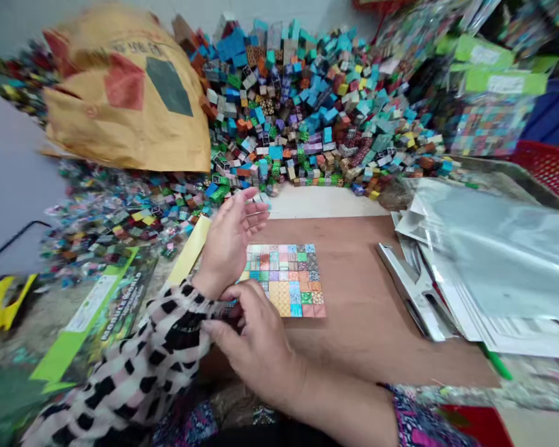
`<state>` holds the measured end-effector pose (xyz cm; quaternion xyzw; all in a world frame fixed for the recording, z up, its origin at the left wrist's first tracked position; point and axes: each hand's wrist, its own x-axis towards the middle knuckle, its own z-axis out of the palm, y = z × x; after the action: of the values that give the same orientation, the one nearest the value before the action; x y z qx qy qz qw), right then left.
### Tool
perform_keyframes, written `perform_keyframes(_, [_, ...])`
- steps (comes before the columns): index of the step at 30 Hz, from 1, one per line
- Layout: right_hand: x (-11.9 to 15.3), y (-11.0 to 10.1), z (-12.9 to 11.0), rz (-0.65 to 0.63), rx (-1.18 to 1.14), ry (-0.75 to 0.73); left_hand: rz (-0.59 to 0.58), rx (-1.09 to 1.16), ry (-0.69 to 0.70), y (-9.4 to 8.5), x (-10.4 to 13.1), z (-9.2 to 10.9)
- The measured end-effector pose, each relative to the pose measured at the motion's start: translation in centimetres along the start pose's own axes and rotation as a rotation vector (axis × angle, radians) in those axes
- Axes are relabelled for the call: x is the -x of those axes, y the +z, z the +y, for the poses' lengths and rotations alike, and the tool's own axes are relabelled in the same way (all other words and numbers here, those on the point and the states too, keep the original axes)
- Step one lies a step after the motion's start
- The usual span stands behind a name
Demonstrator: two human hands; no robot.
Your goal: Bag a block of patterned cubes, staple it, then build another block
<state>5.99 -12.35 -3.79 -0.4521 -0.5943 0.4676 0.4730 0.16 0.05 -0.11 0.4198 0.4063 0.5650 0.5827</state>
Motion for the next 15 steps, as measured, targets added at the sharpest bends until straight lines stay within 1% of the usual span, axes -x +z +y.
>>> perform_keyframes(3, [-0.1, 0.0, 0.2, -0.015, 0.009, -0.025, -0.039, -0.056, 0.019, 0.4, -0.1, -0.3])
perform_keyframes(5, [0.0, -0.4, -0.1, -0.040, 0.002, -0.071, -0.079, -0.091, 0.006, 0.6, -0.2, -0.2])
perform_keyframes(7, [0.0, -1.1, -0.5, -0.111, -0.044, -0.117, -0.127, -0.140, -0.001, 0.7, -0.3, 0.0])
perform_keyframes(9, [0.0, -2.0, -0.7, -0.217, -0.070, -0.091, -0.181, -0.219, 0.010, 0.7, -0.3, 0.1])
perform_keyframes(11, [-0.1, -2.8, -1.0, -0.344, -0.059, 0.015, -0.239, -0.321, 0.045, 0.7, -0.2, 0.0])
perform_keyframes(13, [-0.4, -3.3, -1.4, -0.512, -0.094, 0.096, -0.309, -0.426, 0.091, 0.9, 0.1, -0.4])
perform_keyframes(15, [-0.8, -3.6, -2.2, -0.670, -0.237, 0.046, -0.426, -0.563, 0.121, 1.4, 0.6, -0.7])
